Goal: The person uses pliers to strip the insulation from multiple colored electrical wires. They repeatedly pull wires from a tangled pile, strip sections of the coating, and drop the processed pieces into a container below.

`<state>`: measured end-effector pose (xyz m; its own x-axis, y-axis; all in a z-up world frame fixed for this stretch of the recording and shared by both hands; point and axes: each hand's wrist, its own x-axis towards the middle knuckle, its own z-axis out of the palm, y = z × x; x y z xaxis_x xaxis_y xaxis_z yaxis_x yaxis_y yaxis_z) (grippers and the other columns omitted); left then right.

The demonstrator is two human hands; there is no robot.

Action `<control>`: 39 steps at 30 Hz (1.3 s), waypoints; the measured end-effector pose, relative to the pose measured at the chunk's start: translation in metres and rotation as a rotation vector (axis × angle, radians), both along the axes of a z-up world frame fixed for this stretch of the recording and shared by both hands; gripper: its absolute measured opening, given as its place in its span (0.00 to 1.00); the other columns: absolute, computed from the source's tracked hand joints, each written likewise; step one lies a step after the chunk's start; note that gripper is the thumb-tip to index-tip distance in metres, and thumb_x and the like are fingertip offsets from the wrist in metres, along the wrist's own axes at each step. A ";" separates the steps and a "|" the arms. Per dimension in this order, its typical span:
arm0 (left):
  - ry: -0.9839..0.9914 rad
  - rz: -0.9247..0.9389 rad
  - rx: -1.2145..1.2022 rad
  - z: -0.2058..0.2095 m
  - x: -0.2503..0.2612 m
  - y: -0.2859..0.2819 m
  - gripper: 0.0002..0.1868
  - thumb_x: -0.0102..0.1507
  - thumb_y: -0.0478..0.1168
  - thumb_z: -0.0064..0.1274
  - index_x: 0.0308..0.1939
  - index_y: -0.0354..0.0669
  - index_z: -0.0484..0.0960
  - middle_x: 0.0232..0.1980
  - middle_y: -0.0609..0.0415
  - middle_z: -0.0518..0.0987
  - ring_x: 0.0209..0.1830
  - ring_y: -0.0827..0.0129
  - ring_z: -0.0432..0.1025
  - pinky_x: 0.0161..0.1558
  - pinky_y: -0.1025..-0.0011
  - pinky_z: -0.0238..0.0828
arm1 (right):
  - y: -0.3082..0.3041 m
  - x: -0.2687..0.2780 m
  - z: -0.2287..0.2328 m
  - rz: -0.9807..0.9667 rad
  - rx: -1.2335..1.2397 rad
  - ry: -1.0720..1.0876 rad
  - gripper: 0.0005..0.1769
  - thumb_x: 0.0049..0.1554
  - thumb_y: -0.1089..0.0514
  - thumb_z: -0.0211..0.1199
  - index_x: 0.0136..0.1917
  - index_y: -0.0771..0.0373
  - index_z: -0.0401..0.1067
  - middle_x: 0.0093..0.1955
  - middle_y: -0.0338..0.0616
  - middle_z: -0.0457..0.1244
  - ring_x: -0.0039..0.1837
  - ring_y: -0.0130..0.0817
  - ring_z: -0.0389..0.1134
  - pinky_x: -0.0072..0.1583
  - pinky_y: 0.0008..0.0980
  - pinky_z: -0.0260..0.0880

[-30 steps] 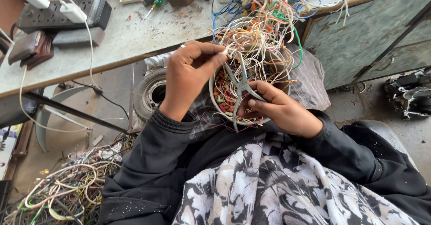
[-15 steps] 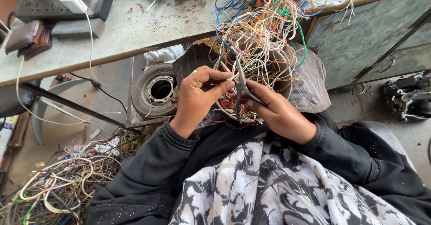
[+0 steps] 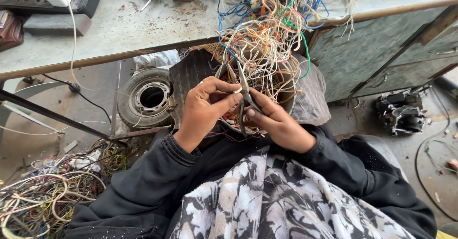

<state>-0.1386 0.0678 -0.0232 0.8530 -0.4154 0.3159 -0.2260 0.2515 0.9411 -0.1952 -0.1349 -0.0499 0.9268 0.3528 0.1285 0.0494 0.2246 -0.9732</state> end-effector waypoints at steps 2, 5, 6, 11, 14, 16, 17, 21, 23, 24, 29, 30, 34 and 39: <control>-0.069 0.026 0.021 0.000 0.000 0.001 0.07 0.65 0.27 0.60 0.46 0.34 0.84 0.48 0.58 0.78 0.46 0.73 0.81 0.45 0.78 0.81 | -0.002 -0.001 0.002 0.045 0.071 0.128 0.34 0.67 0.62 0.47 0.83 0.61 0.41 0.73 0.46 0.57 0.70 0.33 0.63 0.66 0.38 0.68; -0.111 0.020 -0.015 -0.002 0.001 0.000 0.07 0.66 0.27 0.60 0.47 0.33 0.84 0.48 0.57 0.77 0.48 0.73 0.80 0.49 0.77 0.82 | 0.000 -0.002 0.005 0.107 0.200 0.199 0.37 0.67 0.61 0.46 0.85 0.57 0.38 0.68 0.45 0.58 0.65 0.34 0.64 0.62 0.41 0.70; -0.114 0.015 -0.031 -0.002 0.001 -0.001 0.06 0.66 0.27 0.60 0.47 0.33 0.84 0.49 0.57 0.77 0.48 0.73 0.80 0.48 0.77 0.81 | 0.000 -0.002 0.006 0.126 0.246 0.202 0.38 0.67 0.61 0.47 0.85 0.56 0.37 0.67 0.44 0.58 0.63 0.34 0.64 0.60 0.41 0.71; -0.015 -0.039 -0.145 -0.007 -0.001 -0.003 0.05 0.65 0.28 0.60 0.45 0.33 0.83 0.47 0.58 0.75 0.39 0.74 0.81 0.35 0.78 0.80 | -0.002 -0.002 0.009 0.159 0.269 0.198 0.32 0.69 0.52 0.48 0.82 0.59 0.47 0.58 0.47 0.62 0.59 0.33 0.65 0.59 0.35 0.66; -0.064 0.014 -0.083 -0.007 0.000 -0.004 0.06 0.66 0.29 0.61 0.47 0.33 0.83 0.47 0.58 0.76 0.40 0.77 0.79 0.37 0.81 0.76 | -0.005 0.001 0.005 0.168 0.256 0.220 0.28 0.70 0.46 0.48 0.76 0.63 0.55 0.56 0.47 0.64 0.57 0.33 0.65 0.60 0.34 0.65; -0.037 0.004 -0.071 -0.008 -0.001 -0.003 0.07 0.66 0.30 0.61 0.48 0.34 0.83 0.46 0.58 0.79 0.41 0.78 0.79 0.39 0.81 0.78 | -0.008 0.002 0.000 0.168 0.254 0.229 0.26 0.72 0.44 0.47 0.72 0.66 0.59 0.55 0.47 0.64 0.57 0.33 0.65 0.60 0.35 0.66; -0.023 -0.004 -0.065 -0.008 -0.001 -0.003 0.08 0.66 0.31 0.61 0.49 0.34 0.83 0.46 0.57 0.80 0.41 0.79 0.79 0.41 0.80 0.78 | -0.009 0.002 -0.002 0.167 0.256 0.229 0.25 0.73 0.44 0.46 0.70 0.66 0.61 0.55 0.47 0.64 0.56 0.34 0.65 0.59 0.35 0.66; -0.014 -0.011 -0.040 -0.007 -0.001 -0.003 0.09 0.67 0.32 0.60 0.50 0.36 0.82 0.44 0.56 0.84 0.41 0.80 0.78 0.41 0.81 0.77 | -0.010 0.003 -0.009 0.057 0.150 0.221 0.24 0.72 0.45 0.44 0.69 0.66 0.62 0.54 0.43 0.63 0.54 0.31 0.64 0.56 0.36 0.67; -0.034 -0.009 -0.051 -0.006 -0.001 -0.003 0.09 0.67 0.32 0.60 0.51 0.36 0.82 0.46 0.56 0.84 0.43 0.80 0.79 0.45 0.80 0.79 | -0.010 0.001 -0.009 0.024 0.101 0.224 0.24 0.70 0.46 0.43 0.70 0.64 0.61 0.54 0.41 0.64 0.55 0.29 0.64 0.56 0.33 0.67; -0.040 -0.006 -0.049 -0.005 0.000 -0.003 0.09 0.67 0.32 0.60 0.51 0.36 0.82 0.46 0.56 0.84 0.43 0.80 0.78 0.45 0.80 0.79 | -0.010 0.000 -0.007 0.008 0.076 0.225 0.24 0.69 0.46 0.42 0.70 0.62 0.61 0.54 0.39 0.64 0.55 0.28 0.64 0.55 0.32 0.67; -0.017 -0.008 -0.090 -0.007 0.002 -0.003 0.09 0.67 0.32 0.60 0.51 0.36 0.81 0.46 0.56 0.83 0.44 0.80 0.78 0.45 0.81 0.78 | -0.010 -0.002 0.004 0.021 -0.117 0.007 0.23 0.70 0.50 0.47 0.71 0.66 0.62 0.57 0.39 0.64 0.58 0.24 0.62 0.59 0.25 0.63; -0.017 -0.011 -0.092 -0.008 0.003 -0.003 0.09 0.67 0.32 0.60 0.50 0.36 0.81 0.46 0.55 0.83 0.44 0.79 0.78 0.45 0.80 0.79 | -0.010 -0.003 0.006 0.027 -0.184 -0.067 0.23 0.70 0.50 0.48 0.71 0.66 0.62 0.57 0.39 0.64 0.58 0.23 0.62 0.60 0.24 0.63; -0.037 -0.010 -0.087 -0.013 0.004 -0.003 0.08 0.66 0.31 0.61 0.49 0.35 0.81 0.46 0.54 0.85 0.45 0.77 0.79 0.46 0.79 0.79 | -0.012 -0.002 0.008 -0.011 -0.234 -0.026 0.22 0.68 0.50 0.50 0.68 0.66 0.64 0.54 0.37 0.65 0.55 0.21 0.63 0.55 0.23 0.64; -0.051 -0.034 -0.091 -0.016 0.000 -0.005 0.08 0.67 0.30 0.61 0.49 0.35 0.80 0.45 0.55 0.84 0.45 0.77 0.80 0.46 0.79 0.80 | -0.013 0.003 -0.002 -0.065 -0.218 -0.039 0.18 0.68 0.48 0.57 0.56 0.67 0.67 0.41 0.35 0.61 0.41 0.20 0.60 0.43 0.24 0.62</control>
<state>-0.1383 0.0632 -0.0388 0.8210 -0.4112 0.3962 -0.2628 0.3440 0.9015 -0.1918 -0.1483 -0.0517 0.9443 0.3159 0.0919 0.0955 0.0042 -0.9954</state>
